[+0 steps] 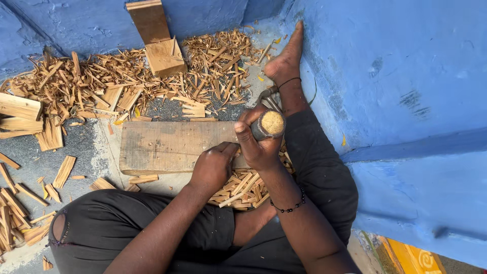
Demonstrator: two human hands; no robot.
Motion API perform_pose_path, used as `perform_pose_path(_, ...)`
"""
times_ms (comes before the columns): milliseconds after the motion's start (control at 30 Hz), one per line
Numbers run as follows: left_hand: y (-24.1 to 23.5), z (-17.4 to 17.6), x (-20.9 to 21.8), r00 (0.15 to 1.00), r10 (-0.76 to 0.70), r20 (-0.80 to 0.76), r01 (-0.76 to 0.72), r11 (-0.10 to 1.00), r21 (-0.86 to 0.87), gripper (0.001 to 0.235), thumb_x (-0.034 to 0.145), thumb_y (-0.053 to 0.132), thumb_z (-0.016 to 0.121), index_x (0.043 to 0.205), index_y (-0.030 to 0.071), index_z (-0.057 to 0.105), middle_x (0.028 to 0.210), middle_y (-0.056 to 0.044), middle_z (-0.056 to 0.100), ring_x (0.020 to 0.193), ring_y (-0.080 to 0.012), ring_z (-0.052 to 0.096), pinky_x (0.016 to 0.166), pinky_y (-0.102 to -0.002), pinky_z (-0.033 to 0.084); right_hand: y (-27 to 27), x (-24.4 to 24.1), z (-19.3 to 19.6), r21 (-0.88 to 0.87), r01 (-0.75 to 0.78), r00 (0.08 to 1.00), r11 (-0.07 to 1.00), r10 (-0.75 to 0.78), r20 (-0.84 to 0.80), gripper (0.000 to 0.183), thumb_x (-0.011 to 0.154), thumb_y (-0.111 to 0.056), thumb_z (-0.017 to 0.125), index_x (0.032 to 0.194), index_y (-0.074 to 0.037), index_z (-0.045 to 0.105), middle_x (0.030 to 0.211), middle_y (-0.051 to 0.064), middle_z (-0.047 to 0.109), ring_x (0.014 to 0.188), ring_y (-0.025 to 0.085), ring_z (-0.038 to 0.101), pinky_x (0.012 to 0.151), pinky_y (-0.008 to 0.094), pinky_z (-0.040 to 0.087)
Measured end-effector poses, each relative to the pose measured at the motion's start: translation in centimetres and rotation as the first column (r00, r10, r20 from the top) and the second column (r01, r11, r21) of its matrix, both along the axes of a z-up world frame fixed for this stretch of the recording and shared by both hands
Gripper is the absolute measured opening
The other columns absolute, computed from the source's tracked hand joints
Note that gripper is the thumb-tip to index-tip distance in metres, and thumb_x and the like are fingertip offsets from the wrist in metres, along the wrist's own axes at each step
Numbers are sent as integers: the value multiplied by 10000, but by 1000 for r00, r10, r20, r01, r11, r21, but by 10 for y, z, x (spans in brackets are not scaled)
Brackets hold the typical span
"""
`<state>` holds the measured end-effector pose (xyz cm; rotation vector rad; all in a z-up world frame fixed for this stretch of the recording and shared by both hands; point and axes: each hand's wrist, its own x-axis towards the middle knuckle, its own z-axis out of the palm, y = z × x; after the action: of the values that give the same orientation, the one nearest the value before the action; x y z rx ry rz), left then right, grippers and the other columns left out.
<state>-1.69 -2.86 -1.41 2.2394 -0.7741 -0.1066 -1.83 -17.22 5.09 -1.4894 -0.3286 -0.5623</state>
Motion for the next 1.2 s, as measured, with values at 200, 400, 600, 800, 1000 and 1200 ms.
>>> perform_pose_path(200, -1, 4, 2, 1000, -16, 20, 15, 1000, 16, 342, 857, 34, 612, 1196, 47, 654, 1092, -175, 711, 943, -377, 713, 826, -469, 581, -1, 3, -2, -13, 12, 999, 1000, -12, 40, 194, 1061, -151, 683, 975, -86, 522, 837, 16, 566, 727, 71, 522, 657, 251, 455)
perform_pose_path(400, 0, 16, 2, 1000, -22, 17, 21, 1000, 19, 423, 804, -21, 602, 1216, 58, 660, 1113, -175, 719, 929, -374, 724, 838, -467, 588, 6, -5, 19, -19, -28, 998, 999, 29, 53, 195, 1045, -105, 683, 972, -96, 503, 827, 27, 564, 716, 91, 518, 635, 271, 436)
perform_pose_path(600, 2, 36, -6, 987, 8, 161, 12, 993, -120, 367, 783, -13, 606, 1140, 52, 659, 1122, -161, 734, 956, -385, 722, 817, -467, 595, -4, -29, 39, 96, -165, 960, 982, 138, 242, 124, 1025, -83, 678, 988, -89, 559, 811, 26, 547, 658, 89, 502, 596, 256, 408)
perform_pose_path(800, -2, 9, 3, 999, 30, -11, -30, 999, -14, 307, 817, 7, 607, 1115, 61, 653, 1110, -177, 719, 920, -394, 721, 798, -481, 594, 6, 7, -25, -32, 86, 996, 996, -86, 5, 207, 1011, -58, 696, 928, -86, 509, 843, 14, 557, 739, 96, 493, 669, 264, 428)
perform_pose_path(1000, 6, 13, 10, 998, 54, 9, -54, 997, -59, 233, 914, 58, 617, 1142, 77, 660, 1032, -188, 713, 910, -420, 704, 785, -514, 570, -5, 4, -35, -46, 66, 997, 997, -67, -34, 212, 1038, -124, 689, 936, -85, 507, 844, 1, 570, 735, 66, 498, 673, 246, 435)
perform_pose_path(1200, 16, 10, 15, 996, 78, -34, -82, 983, -166, 241, 896, 169, 690, 1113, 66, 691, 1092, -172, 733, 908, -393, 728, 799, -475, 585, -13, 12, -64, 35, 104, 986, 994, -99, -132, 183, 1032, -106, 698, 966, -97, 528, 844, 8, 601, 690, 64, 557, 616, 256, 486)
